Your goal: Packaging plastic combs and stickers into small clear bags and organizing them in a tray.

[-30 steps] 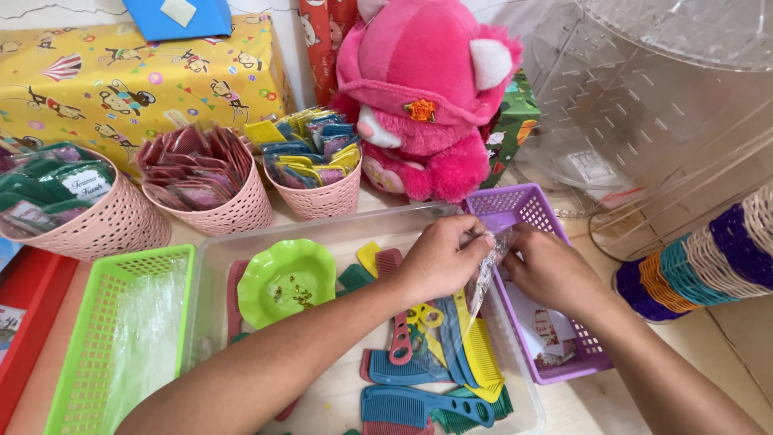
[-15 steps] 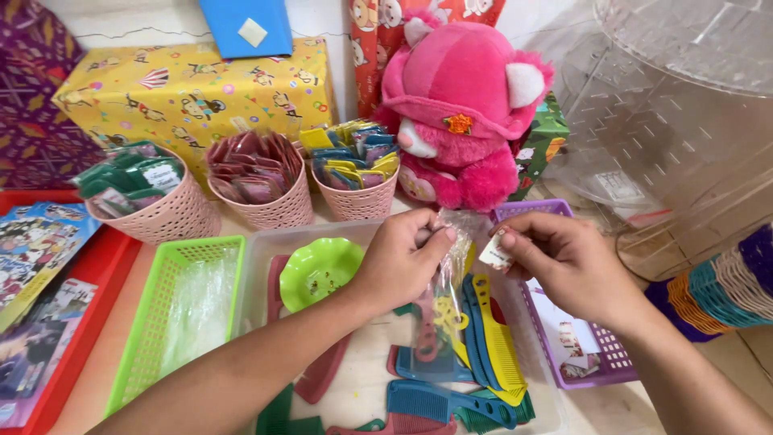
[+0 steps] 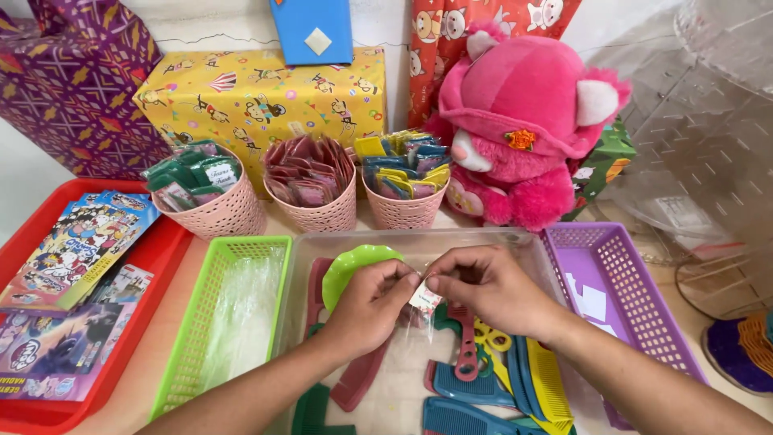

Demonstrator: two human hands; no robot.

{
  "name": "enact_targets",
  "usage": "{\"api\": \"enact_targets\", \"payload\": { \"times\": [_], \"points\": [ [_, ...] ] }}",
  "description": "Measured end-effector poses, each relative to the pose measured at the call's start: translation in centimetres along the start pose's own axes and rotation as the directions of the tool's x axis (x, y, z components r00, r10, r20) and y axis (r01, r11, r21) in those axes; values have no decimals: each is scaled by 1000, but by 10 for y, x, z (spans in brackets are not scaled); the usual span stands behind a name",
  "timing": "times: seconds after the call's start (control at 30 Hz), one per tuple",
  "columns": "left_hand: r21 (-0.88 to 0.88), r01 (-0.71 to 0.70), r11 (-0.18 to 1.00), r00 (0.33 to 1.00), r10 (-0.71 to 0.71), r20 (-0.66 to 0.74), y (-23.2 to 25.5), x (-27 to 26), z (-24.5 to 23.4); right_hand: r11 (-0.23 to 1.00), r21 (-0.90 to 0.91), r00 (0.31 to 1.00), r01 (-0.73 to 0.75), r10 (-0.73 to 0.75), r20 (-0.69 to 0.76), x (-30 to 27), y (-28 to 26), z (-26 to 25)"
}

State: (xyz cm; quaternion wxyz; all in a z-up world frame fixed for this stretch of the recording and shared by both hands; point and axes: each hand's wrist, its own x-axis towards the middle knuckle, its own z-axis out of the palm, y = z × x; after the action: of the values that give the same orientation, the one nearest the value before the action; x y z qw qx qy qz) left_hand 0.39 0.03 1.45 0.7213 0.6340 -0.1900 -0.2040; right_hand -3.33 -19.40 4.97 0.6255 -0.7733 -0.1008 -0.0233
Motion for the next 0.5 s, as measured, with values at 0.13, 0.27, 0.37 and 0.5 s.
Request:
{"api": "enact_targets", "payload": {
  "times": [0.13, 0.27, 0.37, 0.5],
  "points": [
    [-104, 2, 995, 1000, -2, 3, -24, 11, -8, 1000, -5, 1000, -15, 15, -5, 3, 12, -1],
    [-25, -19, 1000, 996, 21, 90, -16, 10, -10, 998, -13, 998, -55, 55, -4, 2, 20, -5],
    [-3, 38, 999, 994, -38, 99, -7, 1, -3, 994, -42, 994, -102, 103, 19, -1, 19, -6],
    [-6, 21, 1000, 998, -20, 57, -7, -1, -2, 994, 0, 992, -111, 111, 58, -4, 24, -6]
  ]
}}
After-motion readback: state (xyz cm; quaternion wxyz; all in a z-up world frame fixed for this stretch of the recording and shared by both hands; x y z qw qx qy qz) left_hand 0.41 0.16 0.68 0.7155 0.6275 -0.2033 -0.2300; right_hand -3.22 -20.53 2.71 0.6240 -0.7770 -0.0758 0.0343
